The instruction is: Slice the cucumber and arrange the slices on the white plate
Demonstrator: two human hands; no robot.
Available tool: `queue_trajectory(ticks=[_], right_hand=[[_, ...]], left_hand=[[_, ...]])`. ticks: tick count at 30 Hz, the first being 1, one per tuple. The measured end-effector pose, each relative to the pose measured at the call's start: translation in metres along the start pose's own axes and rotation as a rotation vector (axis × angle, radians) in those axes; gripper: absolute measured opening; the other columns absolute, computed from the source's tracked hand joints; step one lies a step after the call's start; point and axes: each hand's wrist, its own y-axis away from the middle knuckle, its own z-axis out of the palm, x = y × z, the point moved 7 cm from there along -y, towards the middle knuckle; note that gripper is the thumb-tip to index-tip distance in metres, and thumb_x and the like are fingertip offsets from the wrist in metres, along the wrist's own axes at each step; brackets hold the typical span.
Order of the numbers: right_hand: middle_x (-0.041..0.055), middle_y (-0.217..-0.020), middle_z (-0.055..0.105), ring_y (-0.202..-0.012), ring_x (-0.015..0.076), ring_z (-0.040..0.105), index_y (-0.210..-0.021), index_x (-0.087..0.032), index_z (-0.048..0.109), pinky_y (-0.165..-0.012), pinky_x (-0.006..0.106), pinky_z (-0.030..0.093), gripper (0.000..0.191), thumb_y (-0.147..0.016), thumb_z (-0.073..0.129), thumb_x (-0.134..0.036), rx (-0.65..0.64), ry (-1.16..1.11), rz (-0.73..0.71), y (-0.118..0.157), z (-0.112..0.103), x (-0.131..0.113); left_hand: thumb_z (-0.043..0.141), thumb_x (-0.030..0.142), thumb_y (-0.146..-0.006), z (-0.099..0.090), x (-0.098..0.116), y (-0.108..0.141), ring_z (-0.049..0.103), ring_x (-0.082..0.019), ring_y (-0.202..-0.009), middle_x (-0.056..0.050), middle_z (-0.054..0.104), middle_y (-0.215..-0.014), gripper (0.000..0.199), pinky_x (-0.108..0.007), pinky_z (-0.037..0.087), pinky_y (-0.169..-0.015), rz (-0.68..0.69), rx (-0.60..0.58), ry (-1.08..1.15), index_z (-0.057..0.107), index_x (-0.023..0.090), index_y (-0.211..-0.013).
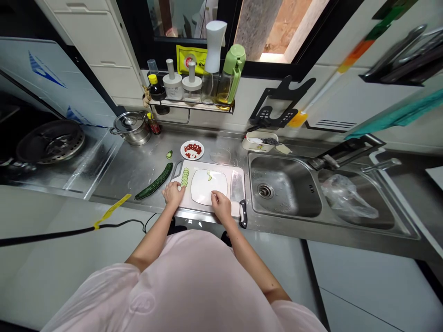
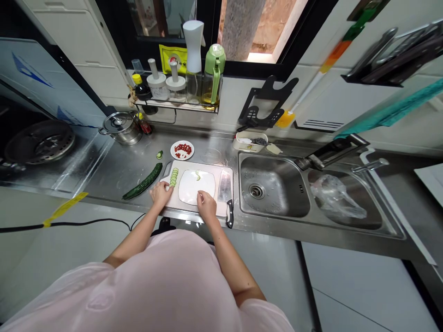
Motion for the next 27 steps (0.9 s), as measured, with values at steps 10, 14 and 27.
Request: queue_trajectory(ticks=[10,14,27], right_hand=[[0.006,-0.097,0.07,-0.08,0.0171,0.062,-0.104,-0.019,0.066,-0.077,0.028,0.045,0.034,-0.091,0.039,-0.034,0.025,-0.046,-0.012,-0.001,-0.003,-0.001],[0.0064,-0.098,0.07,-0.079,0.0179,0.062,-0.103,-0.019,0.067,-0.075,0.029,0.046,0.033,-0.091,0.04,-0.034,0.039,-0.08,-0.024,-0.002,-0.006,-0.004],[0.005,-0.085,0.067,-0.07,0.0163,0.058,-0.096,-0.019,0.066,-0.068,0.029,0.045,0.025,-0.088,0.049,-0.033,0.22,-0.236,-0.122,-0.032,-0.058,-0.057]], left_hand=[[0.055,0.031,-0.081,0.003,0.002,0.0,0.057,-0.021,-0.097,-0.003,0.067,-0.092,0.012,-0.034,0.034,-0.087,0.013,0.041,0.135,0.058,0.023,-0.09],[0.059,0.03,-0.077,0.003,-0.002,-0.003,0.058,-0.017,-0.08,0.0,0.065,-0.08,0.009,-0.029,0.037,-0.079,0.005,0.086,0.342,0.058,0.022,-0.083],[0.075,0.031,-0.065,-0.067,0.07,0.003,0.051,-0.008,-0.066,0.001,0.059,-0.075,0.025,-0.021,0.04,-0.064,0.166,-0.01,1.214,0.06,0.017,-0.08]])
